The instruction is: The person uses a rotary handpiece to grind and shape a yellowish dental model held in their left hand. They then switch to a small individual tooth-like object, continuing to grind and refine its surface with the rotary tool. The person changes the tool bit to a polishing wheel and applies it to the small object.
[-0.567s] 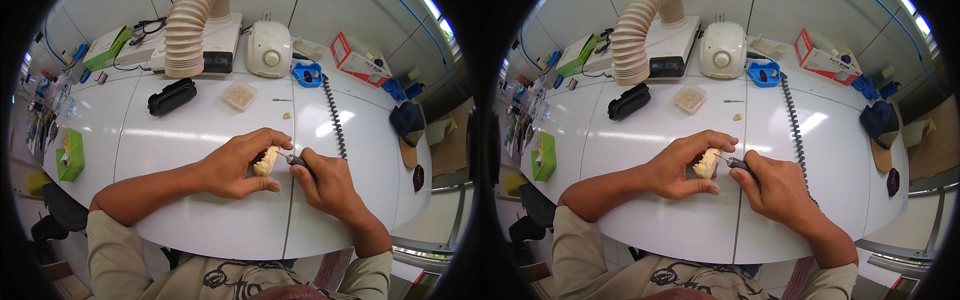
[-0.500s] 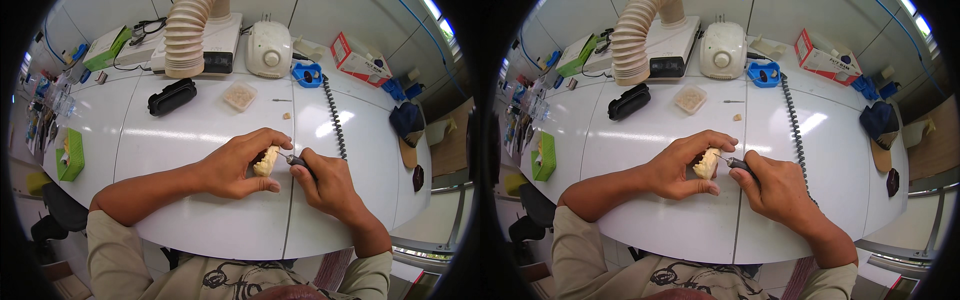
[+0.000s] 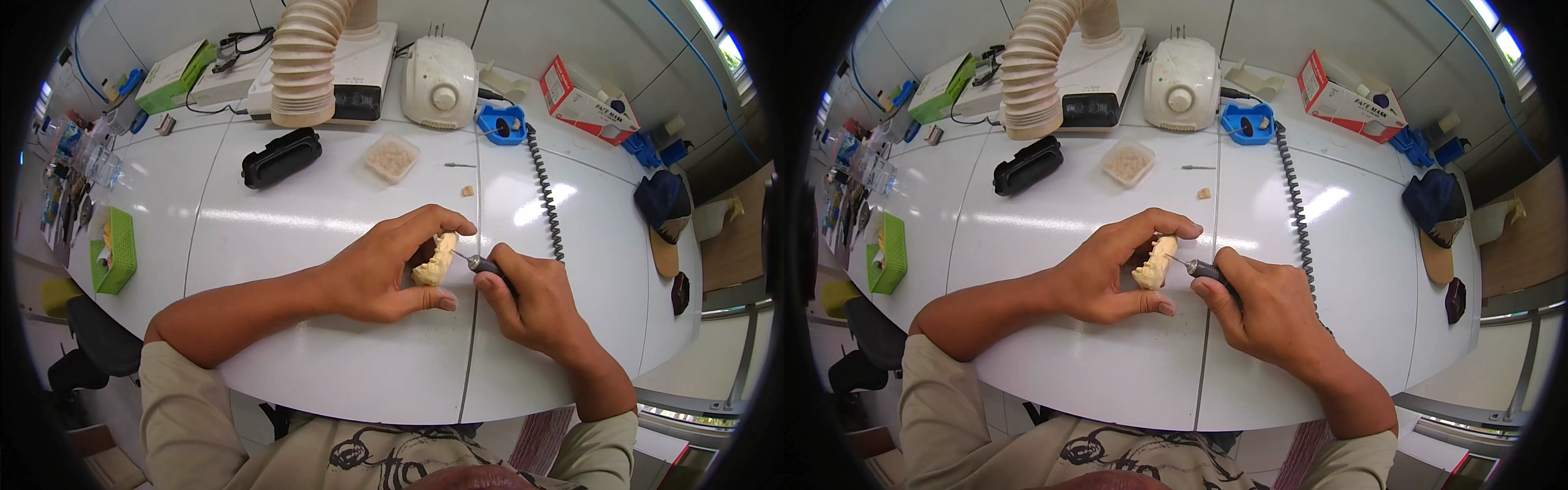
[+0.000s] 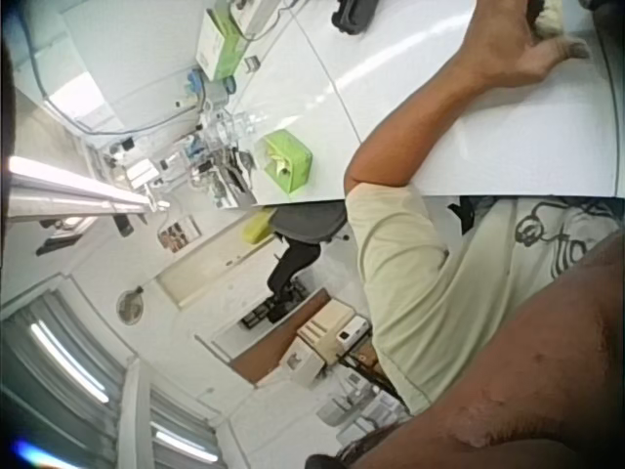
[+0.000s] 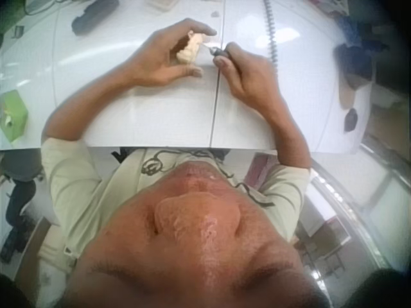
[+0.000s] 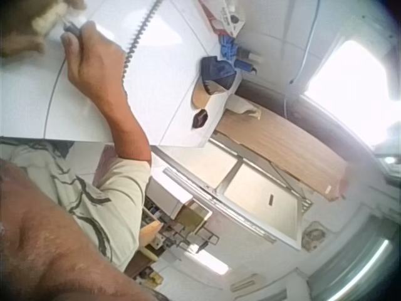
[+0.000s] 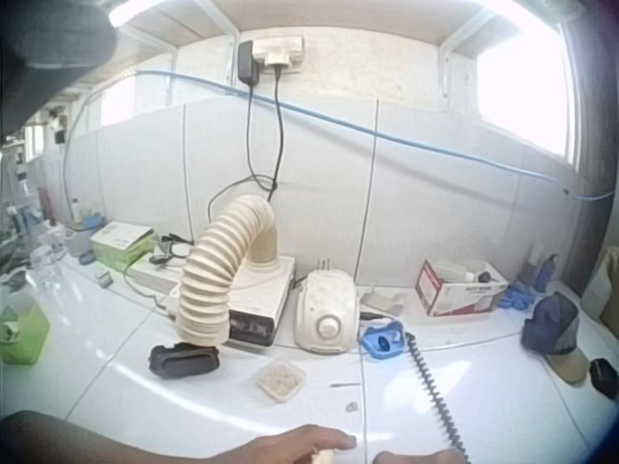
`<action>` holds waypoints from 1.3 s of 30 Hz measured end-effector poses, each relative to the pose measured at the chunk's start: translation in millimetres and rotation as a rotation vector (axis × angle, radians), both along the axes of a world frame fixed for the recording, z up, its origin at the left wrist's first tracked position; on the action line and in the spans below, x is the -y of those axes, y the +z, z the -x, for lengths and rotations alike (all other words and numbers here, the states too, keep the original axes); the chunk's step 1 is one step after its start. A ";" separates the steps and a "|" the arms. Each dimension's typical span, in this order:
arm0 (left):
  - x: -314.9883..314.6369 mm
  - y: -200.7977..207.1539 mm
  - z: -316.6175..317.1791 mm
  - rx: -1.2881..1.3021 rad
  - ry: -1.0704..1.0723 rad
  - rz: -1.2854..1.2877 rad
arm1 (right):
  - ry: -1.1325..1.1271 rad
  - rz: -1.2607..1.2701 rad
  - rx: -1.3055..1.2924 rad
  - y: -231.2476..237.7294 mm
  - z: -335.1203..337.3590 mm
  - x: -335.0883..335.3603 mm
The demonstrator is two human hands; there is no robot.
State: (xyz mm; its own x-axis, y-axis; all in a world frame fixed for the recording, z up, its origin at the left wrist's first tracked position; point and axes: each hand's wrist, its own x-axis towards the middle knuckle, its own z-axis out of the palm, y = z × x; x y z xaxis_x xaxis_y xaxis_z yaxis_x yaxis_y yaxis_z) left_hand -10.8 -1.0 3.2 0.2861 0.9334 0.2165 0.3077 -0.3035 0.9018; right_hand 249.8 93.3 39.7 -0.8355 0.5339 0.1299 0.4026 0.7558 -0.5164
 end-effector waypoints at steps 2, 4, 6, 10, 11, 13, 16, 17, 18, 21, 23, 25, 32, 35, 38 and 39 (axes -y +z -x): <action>0.2 0.6 0.2 -0.002 0.015 0.011 | -0.017 -0.012 0.000 2.1 0.7 0.6; 0.6 3.9 0.0 -0.011 0.012 0.028 | -0.044 -0.015 -0.017 3.4 1.1 -0.5; 0.6 3.2 -0.2 -0.021 0.019 0.002 | -0.051 -0.020 -0.019 3.9 0.7 -2.1; 0.7 -2.8 -1.3 -0.010 0.042 -0.036 | -0.022 -0.028 0.009 2.8 -0.1 -4.0; 0.7 -2.3 -1.5 -0.009 0.042 -0.033 | -0.014 -0.028 0.018 3.0 -0.2 -4.1; 1.2 -1.5 -1.3 -0.008 0.043 -0.024 | -0.013 -0.023 0.018 2.7 0.4 -4.0; 1.3 -0.9 -1.0 -0.015 0.047 -0.026 | -0.013 -0.021 0.023 2.7 1.2 -3.8; 1.3 -1.6 -1.0 -0.012 0.045 -0.029 | -0.013 -0.022 0.026 2.6 1.4 -3.8; 1.0 -2.4 -1.1 -0.009 0.042 -0.032 | -0.016 -0.023 0.028 3.1 1.4 -3.5; 0.6 -2.8 -1.6 0.000 0.040 -0.041 | -0.018 -0.029 0.034 3.6 1.3 -3.2; 0.7 -2.2 -1.6 -0.007 0.044 -0.044 | -0.010 -0.034 0.035 3.1 1.0 -3.4; 0.9 -0.8 -1.9 -0.022 0.049 -0.046 | -0.012 -0.034 0.027 2.9 1.5 -3.4; 0.8 -1.9 -2.3 -0.010 0.075 -0.081 | -0.017 -0.031 0.016 1.8 1.7 -3.8; 1.3 -0.3 -1.7 -0.019 0.082 -0.074 | -0.002 -0.043 0.044 4.1 2.1 -3.5; 0.6 0.4 -2.0 -0.024 0.079 -0.072 | -0.019 -0.041 0.018 1.8 0.8 -3.9; 1.0 -0.2 -1.9 -0.019 0.084 -0.073 | -0.018 -0.040 0.024 2.0 1.1 -3.8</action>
